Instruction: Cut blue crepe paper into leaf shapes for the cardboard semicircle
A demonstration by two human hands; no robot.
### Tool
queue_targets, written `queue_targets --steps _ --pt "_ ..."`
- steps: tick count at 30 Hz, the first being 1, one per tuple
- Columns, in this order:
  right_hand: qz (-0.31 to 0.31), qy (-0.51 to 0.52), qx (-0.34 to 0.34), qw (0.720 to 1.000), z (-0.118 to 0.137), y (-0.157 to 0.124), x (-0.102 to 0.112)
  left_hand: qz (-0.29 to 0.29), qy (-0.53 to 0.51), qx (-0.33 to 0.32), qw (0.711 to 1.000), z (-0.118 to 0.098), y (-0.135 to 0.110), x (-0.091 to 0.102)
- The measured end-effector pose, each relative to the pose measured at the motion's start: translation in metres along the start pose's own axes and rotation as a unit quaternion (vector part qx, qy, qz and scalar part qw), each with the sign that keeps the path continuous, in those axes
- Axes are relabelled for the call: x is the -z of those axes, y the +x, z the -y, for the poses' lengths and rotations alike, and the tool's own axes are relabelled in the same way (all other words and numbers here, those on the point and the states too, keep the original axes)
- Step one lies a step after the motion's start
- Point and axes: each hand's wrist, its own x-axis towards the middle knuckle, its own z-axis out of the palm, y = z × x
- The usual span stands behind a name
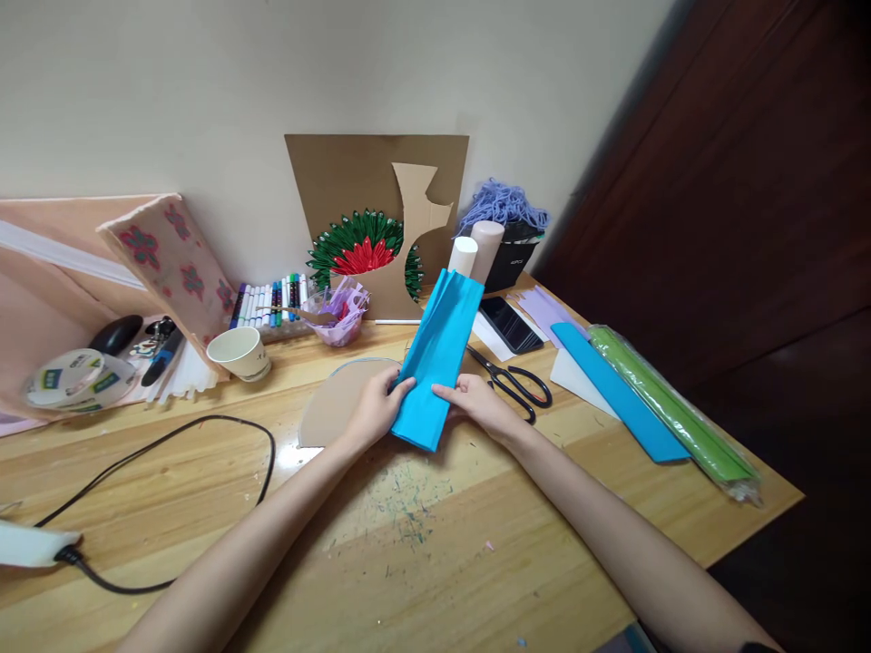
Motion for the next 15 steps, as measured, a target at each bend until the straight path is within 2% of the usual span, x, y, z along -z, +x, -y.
queue_targets --steps 5,10,15 --pt "-0.036 -0.056 0.033 0.997 0.002 0.005 0.007 0.067 -0.018 0.022 0.997 -0.005 0.003 0.013" --pt "-0.103 -0.018 0.069 0.992 0.007 0.009 0.023 0.141 -0.052 0.051 0.987 -0.01 0.0 0.029" --pt "-0.114 -0.037 0.061 0.991 0.009 0.011 0.039 0.169 -0.025 0.044 0.984 -0.01 0.003 0.042"
